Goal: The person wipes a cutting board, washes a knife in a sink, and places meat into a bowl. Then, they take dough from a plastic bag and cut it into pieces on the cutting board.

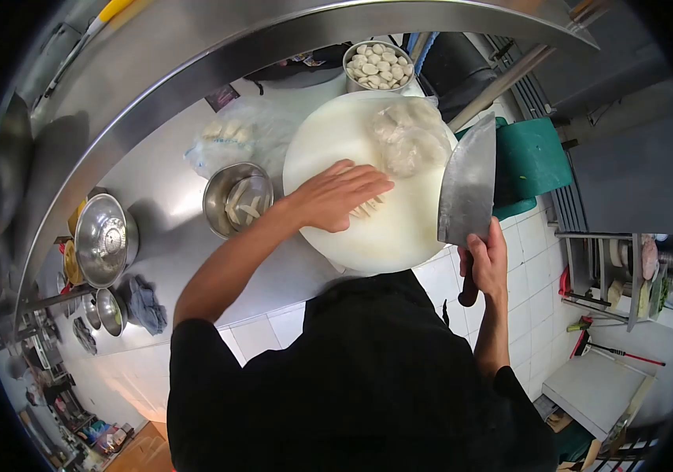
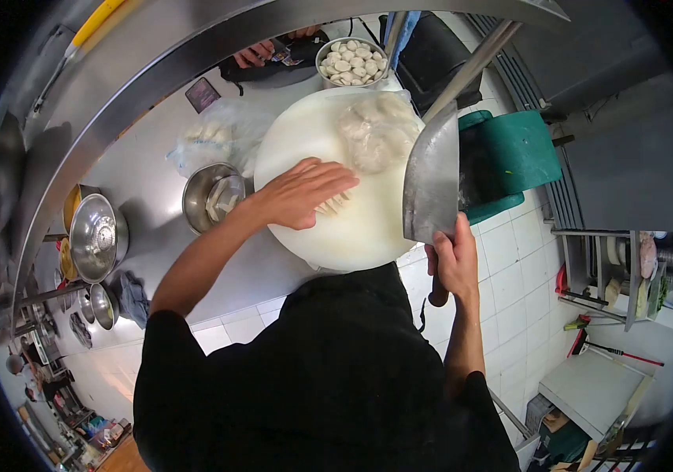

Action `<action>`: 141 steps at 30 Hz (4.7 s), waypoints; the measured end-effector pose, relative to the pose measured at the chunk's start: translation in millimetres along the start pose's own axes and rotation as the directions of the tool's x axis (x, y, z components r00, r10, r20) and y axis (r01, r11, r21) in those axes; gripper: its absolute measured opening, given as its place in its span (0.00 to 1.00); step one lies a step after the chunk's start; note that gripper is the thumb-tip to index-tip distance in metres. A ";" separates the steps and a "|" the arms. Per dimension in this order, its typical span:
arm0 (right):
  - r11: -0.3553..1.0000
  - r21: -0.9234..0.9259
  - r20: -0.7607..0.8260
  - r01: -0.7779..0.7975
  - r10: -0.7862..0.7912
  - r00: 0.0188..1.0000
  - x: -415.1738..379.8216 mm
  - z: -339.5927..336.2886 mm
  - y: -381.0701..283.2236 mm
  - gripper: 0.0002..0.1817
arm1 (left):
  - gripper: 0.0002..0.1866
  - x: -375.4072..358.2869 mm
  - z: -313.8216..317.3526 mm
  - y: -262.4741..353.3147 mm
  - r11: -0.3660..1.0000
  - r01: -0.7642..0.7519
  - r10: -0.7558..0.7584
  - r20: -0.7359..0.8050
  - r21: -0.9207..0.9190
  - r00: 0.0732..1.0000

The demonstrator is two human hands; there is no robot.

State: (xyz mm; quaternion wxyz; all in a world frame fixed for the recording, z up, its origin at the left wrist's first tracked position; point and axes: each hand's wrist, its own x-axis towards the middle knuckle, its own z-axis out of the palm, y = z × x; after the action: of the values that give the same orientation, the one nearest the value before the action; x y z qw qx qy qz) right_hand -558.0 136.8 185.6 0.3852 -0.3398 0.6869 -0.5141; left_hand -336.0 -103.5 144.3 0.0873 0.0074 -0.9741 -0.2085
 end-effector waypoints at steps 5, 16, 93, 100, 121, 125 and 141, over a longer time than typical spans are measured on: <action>0.999 -0.038 0.006 0.008 -0.008 1.000 -3.3 3.9 3.7 0.08 | 0.31 9.9 18.5 4.4 0.995 0.039 -0.048 0.106 0.092 0.993; 0.997 -0.029 0.118 0.064 -0.060 0.991 19.0 5.8 10.1 0.08 | 0.18 -75.1 40.2 33.7 0.838 0.535 -0.519 -0.456 -0.106 0.723; 0.880 -0.404 0.298 0.250 -0.132 0.945 -6.9 14.8 19.8 0.10 | 0.17 -33.6 42.0 11.0 -0.292 -0.609 -0.877 -0.048 -0.737 0.478; 0.765 -0.441 0.394 0.469 -0.305 0.867 -13.3 77.3 -3.6 0.17 | 0.22 1.5 65.0 2.2 0.008 -0.599 -0.989 -0.094 -0.801 0.112; 0.695 -0.562 0.413 0.448 -0.233 0.880 -20.1 94.9 -2.7 0.11 | 0.23 21.2 56.3 13.4 0.136 -0.461 -0.954 -0.242 -0.877 0.179; 0.686 -0.535 0.386 0.493 -0.321 0.865 -19.6 96.3 2.8 0.14 | 0.28 16.3 50.0 10.1 0.155 -0.394 -0.895 -0.297 -0.906 0.331; 0.657 -0.527 0.355 0.539 -0.406 0.842 -13.1 99.4 3.3 0.15 | 0.65 14.1 42.7 34.5 0.327 -0.239 -0.792 -0.403 -0.914 0.459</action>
State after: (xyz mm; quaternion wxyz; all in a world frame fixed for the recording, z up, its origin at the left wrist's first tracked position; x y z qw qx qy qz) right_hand -464.8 104.7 167.4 0.1757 -0.6637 0.6577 -0.3099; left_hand -356.6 -55.4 122.4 0.4819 0.2608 -0.4876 -0.6797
